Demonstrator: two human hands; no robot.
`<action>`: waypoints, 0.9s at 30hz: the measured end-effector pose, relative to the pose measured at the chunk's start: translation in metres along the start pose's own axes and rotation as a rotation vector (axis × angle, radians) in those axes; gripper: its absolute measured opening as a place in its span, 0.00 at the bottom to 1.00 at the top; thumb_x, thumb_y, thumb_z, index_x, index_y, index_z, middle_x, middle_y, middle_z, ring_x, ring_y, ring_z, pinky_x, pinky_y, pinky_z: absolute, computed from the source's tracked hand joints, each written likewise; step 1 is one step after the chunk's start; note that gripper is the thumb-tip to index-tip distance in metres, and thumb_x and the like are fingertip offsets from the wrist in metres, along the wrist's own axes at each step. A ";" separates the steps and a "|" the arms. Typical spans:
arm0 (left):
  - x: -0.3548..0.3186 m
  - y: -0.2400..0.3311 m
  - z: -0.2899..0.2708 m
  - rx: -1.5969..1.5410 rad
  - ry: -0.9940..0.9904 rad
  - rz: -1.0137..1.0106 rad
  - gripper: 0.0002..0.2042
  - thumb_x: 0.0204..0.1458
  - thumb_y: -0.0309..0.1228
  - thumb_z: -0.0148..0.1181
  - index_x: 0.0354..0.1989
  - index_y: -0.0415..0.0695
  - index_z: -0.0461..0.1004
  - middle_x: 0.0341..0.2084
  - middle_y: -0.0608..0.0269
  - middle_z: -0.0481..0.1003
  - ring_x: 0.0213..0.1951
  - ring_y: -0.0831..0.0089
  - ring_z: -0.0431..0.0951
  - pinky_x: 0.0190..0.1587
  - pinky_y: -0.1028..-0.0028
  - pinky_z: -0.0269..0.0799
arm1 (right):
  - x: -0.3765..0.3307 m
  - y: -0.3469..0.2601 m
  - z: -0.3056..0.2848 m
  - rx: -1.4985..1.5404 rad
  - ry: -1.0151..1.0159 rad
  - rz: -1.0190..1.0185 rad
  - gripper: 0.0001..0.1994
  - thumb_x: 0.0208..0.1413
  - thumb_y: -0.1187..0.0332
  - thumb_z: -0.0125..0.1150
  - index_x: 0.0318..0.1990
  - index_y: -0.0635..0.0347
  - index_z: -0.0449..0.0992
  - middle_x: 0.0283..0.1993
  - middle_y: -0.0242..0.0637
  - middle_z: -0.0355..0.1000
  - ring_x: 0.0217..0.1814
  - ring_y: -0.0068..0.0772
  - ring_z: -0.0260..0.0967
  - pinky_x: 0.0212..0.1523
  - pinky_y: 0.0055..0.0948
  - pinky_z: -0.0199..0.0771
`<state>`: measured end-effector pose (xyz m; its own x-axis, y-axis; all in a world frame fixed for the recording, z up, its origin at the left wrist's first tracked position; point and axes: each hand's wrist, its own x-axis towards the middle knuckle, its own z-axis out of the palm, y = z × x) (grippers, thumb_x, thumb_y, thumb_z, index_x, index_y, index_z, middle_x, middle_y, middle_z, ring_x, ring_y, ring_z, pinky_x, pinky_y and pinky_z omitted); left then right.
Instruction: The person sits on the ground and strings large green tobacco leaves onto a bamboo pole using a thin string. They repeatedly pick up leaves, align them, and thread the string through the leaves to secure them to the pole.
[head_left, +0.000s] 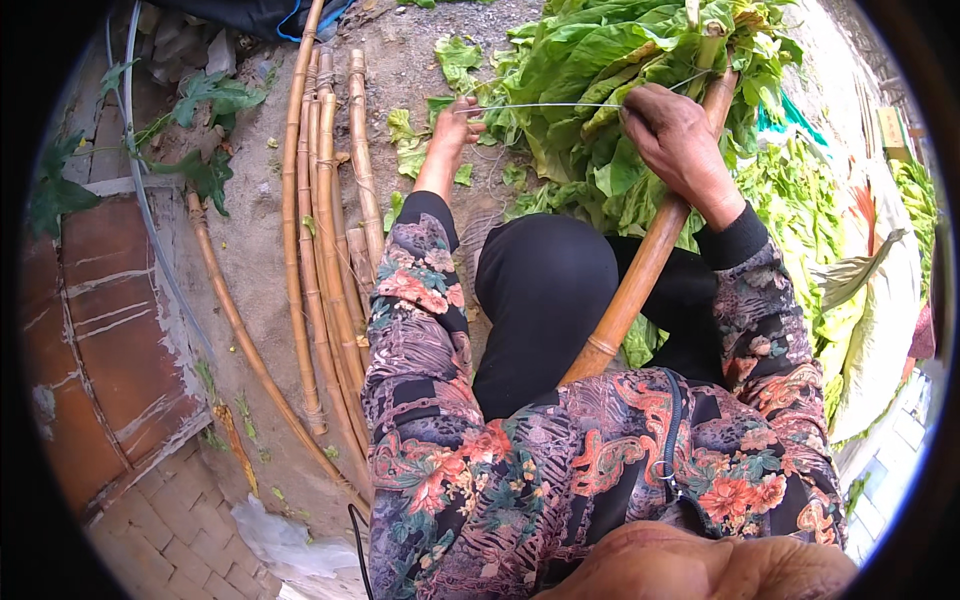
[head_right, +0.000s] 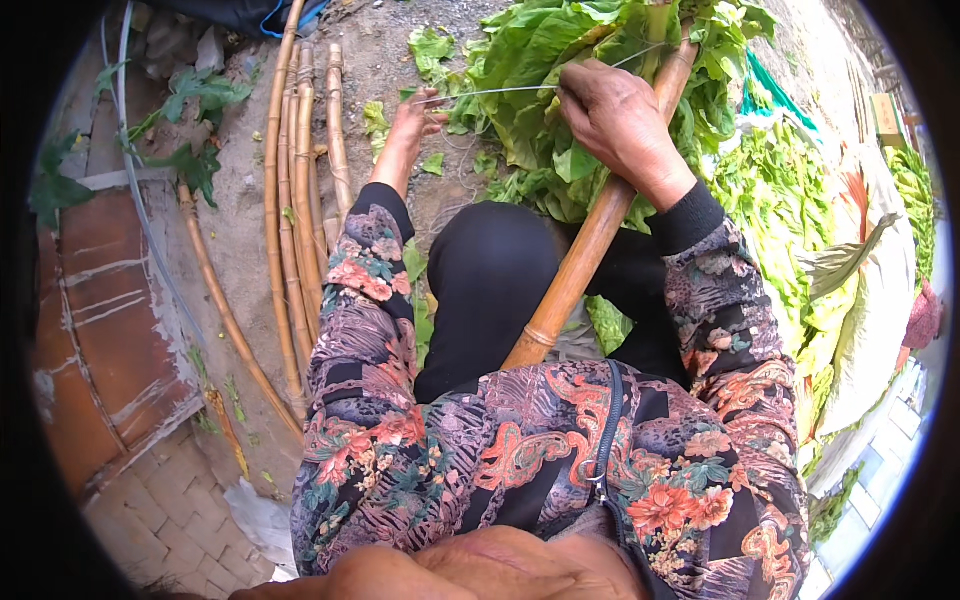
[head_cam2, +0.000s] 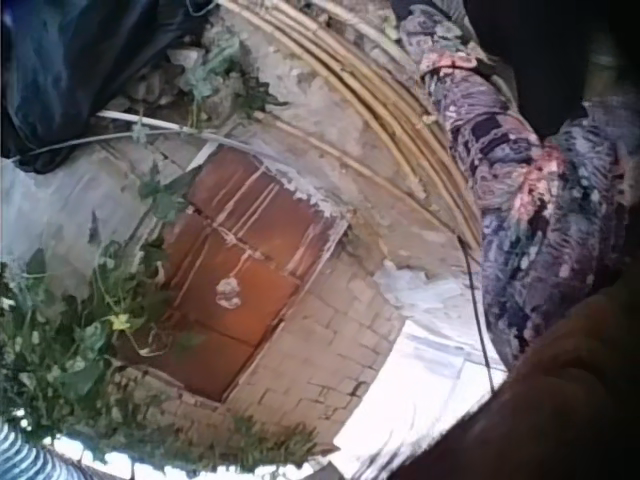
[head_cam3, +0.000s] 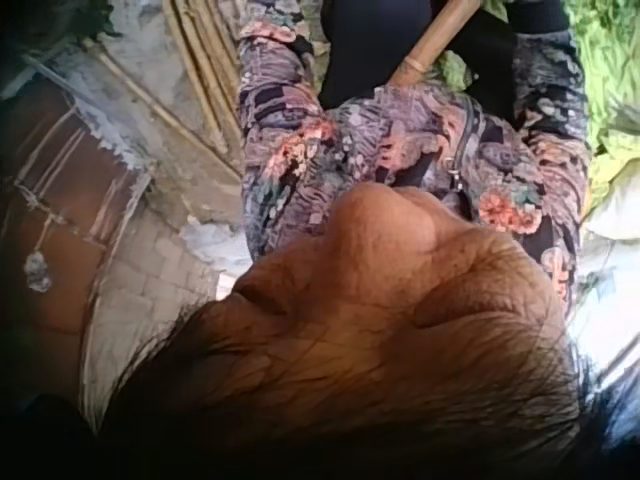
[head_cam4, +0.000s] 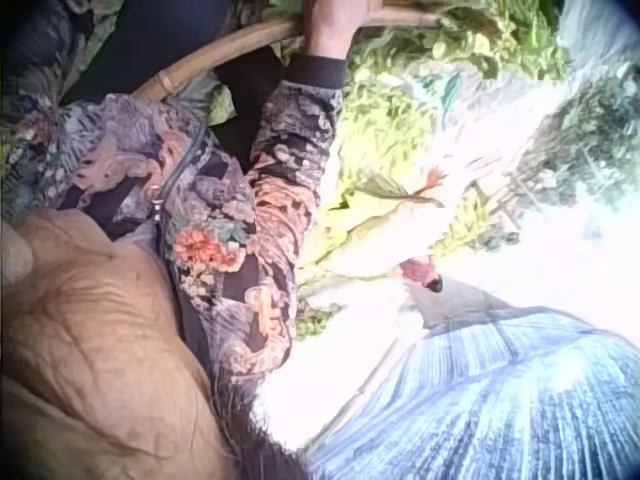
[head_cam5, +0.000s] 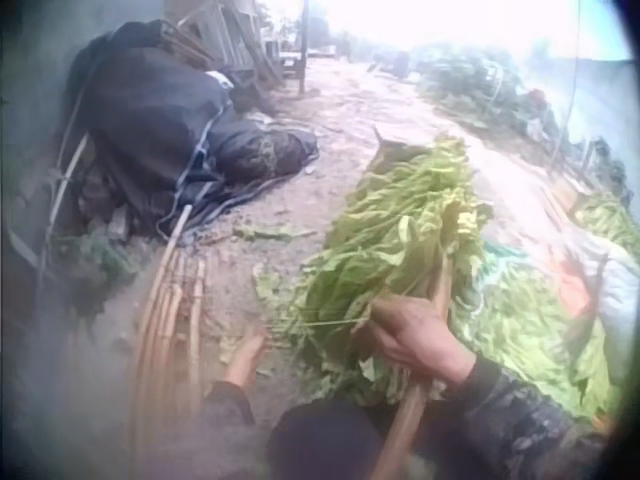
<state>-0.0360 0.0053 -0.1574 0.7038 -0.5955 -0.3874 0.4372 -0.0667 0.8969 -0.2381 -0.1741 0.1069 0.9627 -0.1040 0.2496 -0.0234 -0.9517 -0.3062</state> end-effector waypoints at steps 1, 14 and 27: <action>0.011 -0.034 0.006 0.066 0.053 -0.041 0.29 0.59 0.53 0.42 0.58 0.40 0.63 0.47 0.53 0.72 0.33 0.68 0.79 0.25 0.76 0.70 | 0.001 -0.006 -0.002 -0.034 -0.012 -0.012 0.06 0.51 0.70 0.54 0.28 0.62 0.69 0.27 0.41 0.66 0.33 0.47 0.68 0.34 0.41 0.67; 0.021 -0.112 0.060 -0.119 -0.267 -0.451 0.09 0.58 0.32 0.52 0.42 0.40 0.70 0.21 0.67 0.72 0.19 0.75 0.70 0.20 0.74 0.72 | 0.001 -0.044 -0.026 -0.098 -0.080 0.079 0.06 0.47 0.76 0.56 0.25 0.63 0.65 0.24 0.42 0.61 0.30 0.46 0.64 0.31 0.39 0.63; -0.119 0.111 -0.128 -0.003 0.369 0.424 0.08 0.58 0.32 0.54 0.32 0.41 0.76 0.18 0.65 0.69 0.22 0.75 0.67 0.27 0.71 0.66 | 0.003 -0.028 -0.026 0.014 -0.031 0.071 0.05 0.50 0.76 0.55 0.27 0.65 0.65 0.26 0.44 0.61 0.31 0.49 0.64 0.33 0.39 0.63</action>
<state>0.0002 0.1709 -0.0388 0.9673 -0.2501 -0.0421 0.0743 0.1207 0.9899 -0.2415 -0.1548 0.1401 0.9668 -0.1613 0.1980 -0.0879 -0.9380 -0.3352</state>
